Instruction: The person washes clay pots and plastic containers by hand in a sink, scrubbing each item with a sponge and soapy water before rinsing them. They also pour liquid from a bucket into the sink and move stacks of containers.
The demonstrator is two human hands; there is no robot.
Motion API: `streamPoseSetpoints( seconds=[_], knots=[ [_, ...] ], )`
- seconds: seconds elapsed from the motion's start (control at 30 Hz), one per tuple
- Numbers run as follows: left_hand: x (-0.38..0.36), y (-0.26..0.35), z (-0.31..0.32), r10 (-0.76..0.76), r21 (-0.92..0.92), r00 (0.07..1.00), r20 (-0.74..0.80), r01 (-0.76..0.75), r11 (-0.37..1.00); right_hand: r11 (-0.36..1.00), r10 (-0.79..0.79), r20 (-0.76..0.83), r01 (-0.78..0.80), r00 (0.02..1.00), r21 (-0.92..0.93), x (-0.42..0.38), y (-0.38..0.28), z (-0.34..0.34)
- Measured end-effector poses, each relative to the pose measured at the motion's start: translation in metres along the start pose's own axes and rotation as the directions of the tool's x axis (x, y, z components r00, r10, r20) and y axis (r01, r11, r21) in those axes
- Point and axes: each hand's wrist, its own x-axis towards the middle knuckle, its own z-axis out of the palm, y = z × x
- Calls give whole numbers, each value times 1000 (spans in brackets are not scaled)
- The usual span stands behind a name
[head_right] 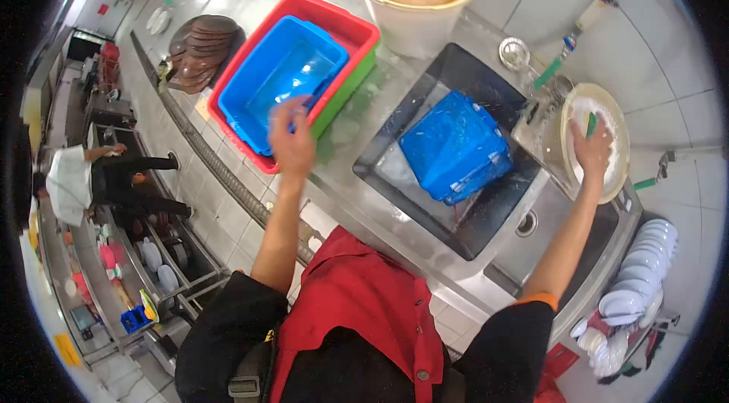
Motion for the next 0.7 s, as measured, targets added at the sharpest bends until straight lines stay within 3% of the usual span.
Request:
streamPoseSetpoints(
  seconds=[0.03,0.1,0.13,0.17,0.2,0.33,0.37,0.43,0.47,0.53,0.57,0.6,0.67,0.7],
  knots=[
    [19,-14,-21,44,218,991,-124,-16,976,992,17,104,-4,994,-128,19,12,22],
    [41,-77,-32,10,585,932,-362,219,781,939,99,269,0,958,-344,40,17,53],
    [49,-102,-40,15,582,923,-384,230,780,903,150,335,9,930,-429,44,18,61],
    [57,-123,-49,-192,637,945,-265,321,701,883,173,387,31,906,-468,55,29,72],
    [63,-133,-55,-401,696,904,-149,383,607,889,163,418,52,894,-456,66,41,84],
    [78,-130,-58,-546,579,817,-185,540,611,970,41,459,76,887,-233,106,85,121],
    [78,-127,-56,-590,589,778,-216,586,557,987,-17,435,83,900,-134,116,95,129],
    [83,-125,-58,-632,586,733,-252,635,503,983,-167,342,129,925,132,142,124,155],
    [88,-127,-62,-669,593,718,-194,629,503,944,-249,272,171,930,281,158,138,170],
    [95,-130,-64,-703,595,695,-149,631,498,785,-426,59,337,903,520,167,144,175],
    [99,-131,-64,-722,674,681,-122,591,444,878,-232,184,125,955,462,164,140,163],
    [101,-134,-63,-741,746,663,-100,543,385,868,-252,180,140,951,476,161,135,159],
    [101,-120,-62,-771,804,632,-75,496,329,959,-209,95,185,973,213,152,128,160],
    [101,-101,-64,-777,808,626,-64,489,328,953,-222,86,197,971,232,139,112,144]
  ],
)
